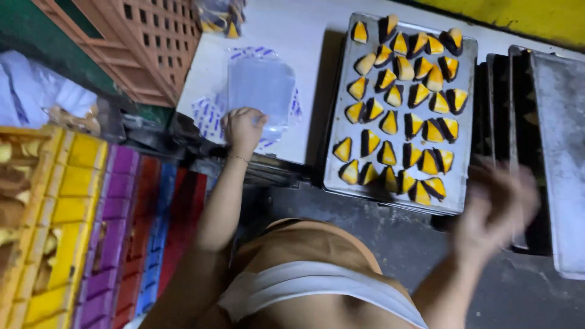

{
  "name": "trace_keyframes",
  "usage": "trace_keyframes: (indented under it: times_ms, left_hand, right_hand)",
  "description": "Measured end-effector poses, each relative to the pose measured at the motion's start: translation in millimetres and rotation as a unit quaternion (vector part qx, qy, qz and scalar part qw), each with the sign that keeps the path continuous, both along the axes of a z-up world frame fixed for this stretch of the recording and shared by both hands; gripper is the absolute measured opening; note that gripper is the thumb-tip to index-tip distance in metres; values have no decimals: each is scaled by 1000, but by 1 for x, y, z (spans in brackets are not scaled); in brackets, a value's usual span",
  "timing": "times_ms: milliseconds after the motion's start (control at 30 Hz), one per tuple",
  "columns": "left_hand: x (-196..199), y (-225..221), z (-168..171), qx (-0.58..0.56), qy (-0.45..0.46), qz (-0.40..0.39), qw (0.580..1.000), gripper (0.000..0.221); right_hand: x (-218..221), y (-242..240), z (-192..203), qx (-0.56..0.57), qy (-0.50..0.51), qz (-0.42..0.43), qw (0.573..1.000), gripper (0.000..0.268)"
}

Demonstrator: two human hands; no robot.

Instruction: Packing individual triangular pastries from a baking tray into small plastic bags for retail.

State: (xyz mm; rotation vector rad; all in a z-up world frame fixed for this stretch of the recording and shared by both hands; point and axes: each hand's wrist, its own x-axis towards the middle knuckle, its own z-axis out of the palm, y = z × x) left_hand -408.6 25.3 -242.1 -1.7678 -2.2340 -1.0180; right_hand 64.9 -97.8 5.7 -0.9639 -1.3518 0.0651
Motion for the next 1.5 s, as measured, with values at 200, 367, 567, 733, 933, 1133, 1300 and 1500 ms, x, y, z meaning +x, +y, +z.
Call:
trace_keyframes:
  times_ms: [200, 367, 567, 733, 933, 1133, 1300, 1500]
  left_hand:
    - [-52, 29, 65, -175, -152, 111, 966, 90]
    - [-6, 46, 122, -278, -149, -24, 949, 66]
    - [44, 69, 31, -237, -200, -69, 948, 72]
    - [70, 19, 78, -153, 42, -157, 975, 66]
    - [78, 34, 26, -204, -41, -201, 957, 3]
    - [121, -32, 137, -58, -91, -224, 969, 17]
    - [160, -156, 209, -71, 4, -393, 917, 41]
    - [178, -214, 175, -64, -183, -402, 895, 10]
  right_hand:
    - [-172, -1, 23, -291, -231, 178, 911, 37]
    - [-173, -10, 5, -363, -138, 158, 908, 34]
    - [-171, -40, 9, -453, -74, 87, 884, 34]
    - [-158, -48, 6, -493, -57, 67, 865, 34]
    - [-136, -40, 14, -479, -121, 130, 860, 29]
    - [-126, -28, -3, -269, -209, 192, 920, 52]
    - [-101, -38, -38, -295, -176, 276, 898, 46]
    - [-79, -62, -48, -370, -118, 351, 852, 24]
